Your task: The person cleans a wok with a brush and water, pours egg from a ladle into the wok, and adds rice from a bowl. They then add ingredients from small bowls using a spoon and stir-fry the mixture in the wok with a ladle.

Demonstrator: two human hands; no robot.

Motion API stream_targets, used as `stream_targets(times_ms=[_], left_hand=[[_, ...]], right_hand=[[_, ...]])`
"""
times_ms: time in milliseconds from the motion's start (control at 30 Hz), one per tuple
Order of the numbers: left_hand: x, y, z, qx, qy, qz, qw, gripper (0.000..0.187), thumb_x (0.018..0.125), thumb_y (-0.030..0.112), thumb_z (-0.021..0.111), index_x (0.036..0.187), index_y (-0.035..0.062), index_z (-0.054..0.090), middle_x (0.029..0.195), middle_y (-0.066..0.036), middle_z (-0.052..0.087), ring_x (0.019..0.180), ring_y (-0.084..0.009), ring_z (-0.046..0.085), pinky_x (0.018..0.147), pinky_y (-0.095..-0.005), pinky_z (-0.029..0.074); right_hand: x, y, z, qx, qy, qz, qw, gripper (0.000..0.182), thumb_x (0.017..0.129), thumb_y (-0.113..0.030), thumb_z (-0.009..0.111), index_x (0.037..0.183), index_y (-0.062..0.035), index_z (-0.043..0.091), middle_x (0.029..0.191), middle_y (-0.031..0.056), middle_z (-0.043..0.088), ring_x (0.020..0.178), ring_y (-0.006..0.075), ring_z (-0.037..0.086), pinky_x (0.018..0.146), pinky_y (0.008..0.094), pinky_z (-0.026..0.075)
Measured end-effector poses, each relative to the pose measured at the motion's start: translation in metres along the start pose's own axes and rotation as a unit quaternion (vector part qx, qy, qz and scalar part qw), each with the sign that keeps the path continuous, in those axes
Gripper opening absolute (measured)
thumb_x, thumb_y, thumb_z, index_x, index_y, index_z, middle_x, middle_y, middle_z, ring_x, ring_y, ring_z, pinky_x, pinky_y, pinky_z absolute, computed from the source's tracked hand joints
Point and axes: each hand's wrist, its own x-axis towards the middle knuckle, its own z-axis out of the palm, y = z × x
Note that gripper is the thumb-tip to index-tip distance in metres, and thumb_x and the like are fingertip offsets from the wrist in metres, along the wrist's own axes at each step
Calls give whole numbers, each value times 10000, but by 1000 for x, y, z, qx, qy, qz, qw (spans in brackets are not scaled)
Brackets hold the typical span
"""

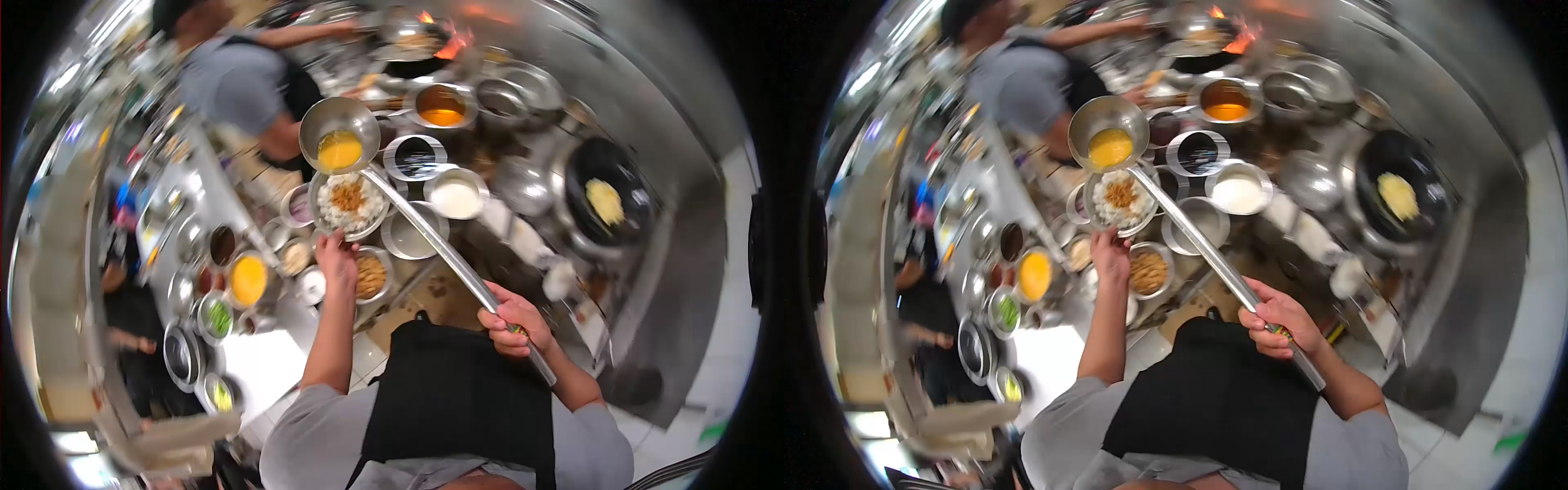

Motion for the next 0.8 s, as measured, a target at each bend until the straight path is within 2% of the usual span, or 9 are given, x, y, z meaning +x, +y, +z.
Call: stream_targets(times_ms=[133,167,300,400,567,633,667,767,800], left_hand=[[-46,-91,76,56,-101,-137,984,118,848,46,577,903,126,511,815,4,581,644,-109,551,534,-245,444],[-58,-113,91,58,-131,-158,977,93,862,39,562,905,101,507,793,-10,607,604,-112,578,479,-244,472],[-108,-172,141,119,-153,-240,951,79,861,56,570,893,97,511,761,-6,602,600,-96,579,468,-232,482],[-145,-196,172,156,-202,-269,929,64,862,63,576,871,96,522,772,-16,621,603,-90,588,463,-213,478],[-168,-220,193,155,-216,-269,926,68,862,56,575,850,94,519,785,-38,636,583,-95,593,458,-218,473],[-164,-225,196,169,-222,-262,924,81,860,50,573,834,94,511,776,-41,633,588,-88,592,454,-223,470],[-158,-226,198,185,-217,-263,922,94,855,42,572,824,96,501,770,-36,626,593,-90,595,453,-230,470],[-137,-234,207,208,-215,-242,923,117,851,43,576,802,102,488,715,-8,581,558,-82,556,453,-233,473],[-130,-237,211,210,-216,-242,922,144,848,54,586,776,110,474,659,19,521,516,-74,497,452,-235,475]], right_hand=[[-100,-31,-29,-12,94,-199,975,569,972,-91,451,1488,-107,212,856,66,421,456,51,375,347,180,361],[-120,-41,-40,-37,133,-243,960,572,966,-81,451,1486,-100,213,860,67,427,456,54,379,349,183,363],[-171,-88,-102,-175,339,-376,844,601,921,-40,478,1470,-103,243,778,59,498,432,86,413,358,221,370],[-203,-133,-155,-250,460,-376,765,654,866,-7,528,1459,-45,255,621,32,476,424,110,451,365,262,391],[-260,-180,-226,-320,520,-358,706,660,864,-7,520,1473,-43,269,724,35,524,469,97,480,381,255,400],[-271,-185,-236,-392,596,-308,630,675,863,-24,529,1484,-56,266,769,52,558,497,104,497,418,267,417],[-275,-185,-267,-457,612,-318,562,656,860,-19,529,1474,-76,304,767,29,549,468,82,466,398,247,384],[-269,-171,-269,-486,638,-280,528,658,861,-10,529,1476,-79,302,773,36,556,476,89,472,405,253,384],[-257,-170,-216,-384,643,-235,620,684,857,14,513,1487,-64,259,834,105,583,534,129,524,456,295,436]])
